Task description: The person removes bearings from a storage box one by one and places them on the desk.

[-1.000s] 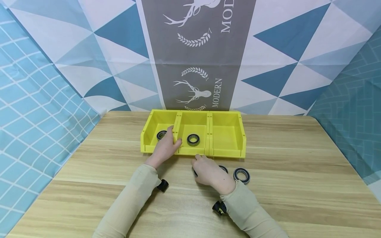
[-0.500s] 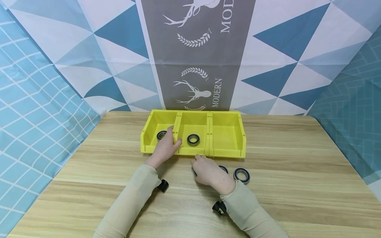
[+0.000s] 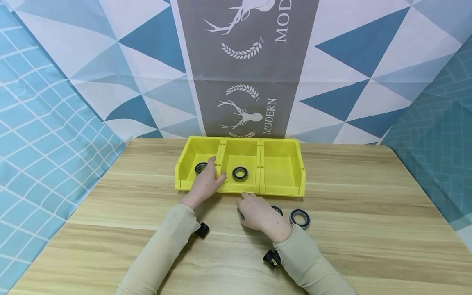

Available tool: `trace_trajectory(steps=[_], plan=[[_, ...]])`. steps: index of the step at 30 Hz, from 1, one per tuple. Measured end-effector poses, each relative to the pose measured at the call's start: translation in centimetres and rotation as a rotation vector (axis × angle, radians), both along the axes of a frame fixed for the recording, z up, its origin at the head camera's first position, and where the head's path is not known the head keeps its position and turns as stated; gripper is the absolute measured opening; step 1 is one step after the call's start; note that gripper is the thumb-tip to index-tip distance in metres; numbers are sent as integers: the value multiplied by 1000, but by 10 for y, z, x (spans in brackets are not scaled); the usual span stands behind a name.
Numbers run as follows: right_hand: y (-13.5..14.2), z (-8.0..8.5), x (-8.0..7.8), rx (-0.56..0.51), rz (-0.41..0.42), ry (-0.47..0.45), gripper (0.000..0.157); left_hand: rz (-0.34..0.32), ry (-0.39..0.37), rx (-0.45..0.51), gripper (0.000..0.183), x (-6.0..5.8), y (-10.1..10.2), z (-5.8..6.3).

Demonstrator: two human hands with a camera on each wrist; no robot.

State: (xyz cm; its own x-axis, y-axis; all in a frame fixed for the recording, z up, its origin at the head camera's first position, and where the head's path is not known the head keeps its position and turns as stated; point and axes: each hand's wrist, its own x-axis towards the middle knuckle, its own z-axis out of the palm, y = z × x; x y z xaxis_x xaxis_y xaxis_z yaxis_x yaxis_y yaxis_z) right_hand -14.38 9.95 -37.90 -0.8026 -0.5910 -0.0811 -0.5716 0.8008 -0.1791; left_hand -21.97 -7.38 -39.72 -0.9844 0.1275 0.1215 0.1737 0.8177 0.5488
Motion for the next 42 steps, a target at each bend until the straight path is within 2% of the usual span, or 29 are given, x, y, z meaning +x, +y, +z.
trace_trajectory(steps=[11, 30, 37, 42], plan=[[0, 1, -1, -7, -5, -16, 26, 0, -10, 3, 66, 0, 0, 1], [0, -3, -6, -38, 5, 13, 21, 23, -24, 33, 68, 2, 1, 1], [0, 4, -10, -94, 40, 64, 16, 15, -12, 23, 67, 1, 1, 0], [-2, 8, -18, -112, 37, 103, 15, 16, -5, 17, 66, 0, 0, -1]])
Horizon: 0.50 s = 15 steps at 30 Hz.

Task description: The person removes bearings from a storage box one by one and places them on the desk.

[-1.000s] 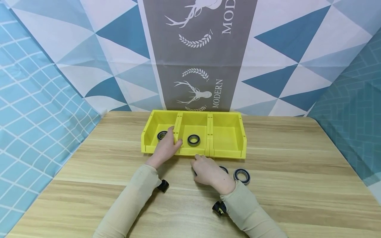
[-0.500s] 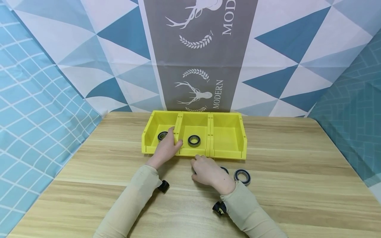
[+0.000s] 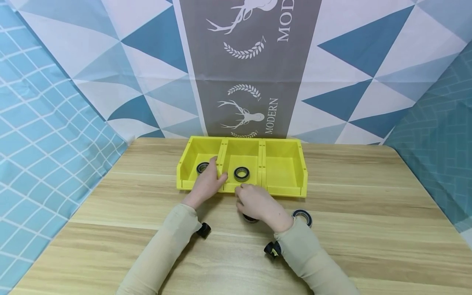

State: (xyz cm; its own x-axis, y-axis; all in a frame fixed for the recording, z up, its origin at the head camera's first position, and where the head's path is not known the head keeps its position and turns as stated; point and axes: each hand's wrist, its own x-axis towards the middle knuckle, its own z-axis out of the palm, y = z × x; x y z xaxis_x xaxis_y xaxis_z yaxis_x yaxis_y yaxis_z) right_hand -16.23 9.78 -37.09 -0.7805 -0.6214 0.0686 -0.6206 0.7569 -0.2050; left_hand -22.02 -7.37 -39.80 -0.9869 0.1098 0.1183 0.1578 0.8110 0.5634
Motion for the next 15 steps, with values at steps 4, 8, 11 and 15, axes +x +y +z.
trace_trajectory(steps=[4, 8, 11, 15], plan=[[0, 2, -7, -22, -1, 43, 13, 3, -5, 6, 66, 0, 1, 0], [-1, 5, -14, -65, 1, 114, 11, 6, -6, 5, 66, -1, 1, -1], [-2, 5, -19, -89, 0, 175, 12, 5, -7, 1, 66, -1, 0, -1], [-3, 3, -26, -122, -14, 261, 11, 4, -8, -4, 67, -2, 1, 0]])
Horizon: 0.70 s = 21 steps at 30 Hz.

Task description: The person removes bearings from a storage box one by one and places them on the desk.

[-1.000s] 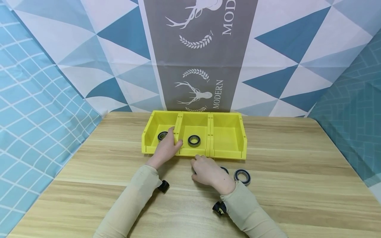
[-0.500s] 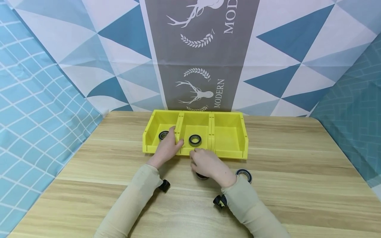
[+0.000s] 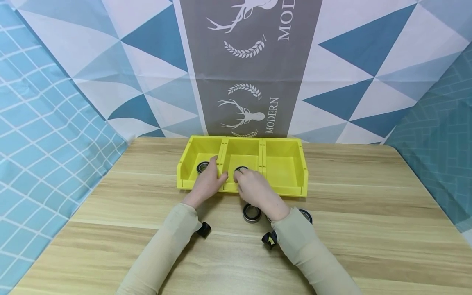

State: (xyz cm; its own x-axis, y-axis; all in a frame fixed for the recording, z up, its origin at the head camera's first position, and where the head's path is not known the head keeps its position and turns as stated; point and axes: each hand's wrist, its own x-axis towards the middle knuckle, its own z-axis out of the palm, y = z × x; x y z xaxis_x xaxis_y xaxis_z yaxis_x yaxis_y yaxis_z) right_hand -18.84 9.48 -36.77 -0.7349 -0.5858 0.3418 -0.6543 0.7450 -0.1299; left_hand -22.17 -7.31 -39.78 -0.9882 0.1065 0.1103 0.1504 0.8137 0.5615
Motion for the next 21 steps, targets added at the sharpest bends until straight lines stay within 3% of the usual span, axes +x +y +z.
trace_trajectory(steps=[7, 13, 21], plan=[[-2, -3, -11, -33, -65, 27, 17, -7, 2, 0, 66, 0, 0, 0], [-7, -4, -17, 31, -114, -22, 25, -2, -8, 3, 67, 1, 0, 0], [-12, -3, -24, 123, -166, -54, 24, -10, 14, 2, 66, 1, 0, 0]])
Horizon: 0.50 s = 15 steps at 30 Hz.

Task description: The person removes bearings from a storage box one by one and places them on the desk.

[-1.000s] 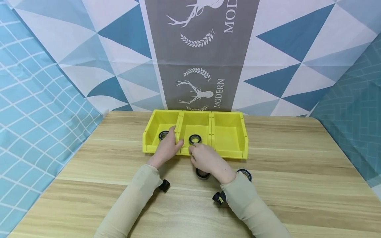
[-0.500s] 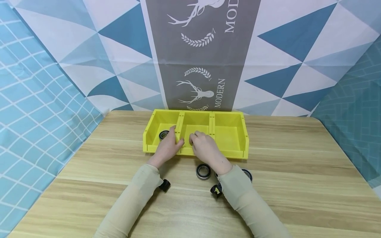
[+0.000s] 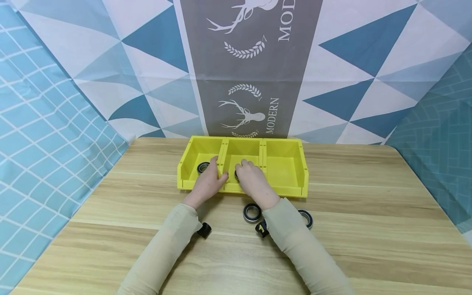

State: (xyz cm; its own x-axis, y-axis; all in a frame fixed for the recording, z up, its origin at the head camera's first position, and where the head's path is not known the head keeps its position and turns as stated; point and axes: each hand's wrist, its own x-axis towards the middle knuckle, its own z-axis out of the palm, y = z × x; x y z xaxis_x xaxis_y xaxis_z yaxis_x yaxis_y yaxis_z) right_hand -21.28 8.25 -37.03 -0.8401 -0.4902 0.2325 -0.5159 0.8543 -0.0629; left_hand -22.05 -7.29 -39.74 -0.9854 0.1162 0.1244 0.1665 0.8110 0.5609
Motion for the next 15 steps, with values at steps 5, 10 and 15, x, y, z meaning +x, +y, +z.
trace_trajectory(steps=[5, 10, 15], plan=[[-3, 0, -5, 33, -5, -12, 23, 0, -1, -4, 66, 0, 0, 0], [-4, -1, -10, 49, -14, -11, 20, 5, -3, -7, 65, 0, 0, 1], [-6, -2, -14, 41, -25, -17, 18, 5, -3, -3, 65, -1, 0, 0]])
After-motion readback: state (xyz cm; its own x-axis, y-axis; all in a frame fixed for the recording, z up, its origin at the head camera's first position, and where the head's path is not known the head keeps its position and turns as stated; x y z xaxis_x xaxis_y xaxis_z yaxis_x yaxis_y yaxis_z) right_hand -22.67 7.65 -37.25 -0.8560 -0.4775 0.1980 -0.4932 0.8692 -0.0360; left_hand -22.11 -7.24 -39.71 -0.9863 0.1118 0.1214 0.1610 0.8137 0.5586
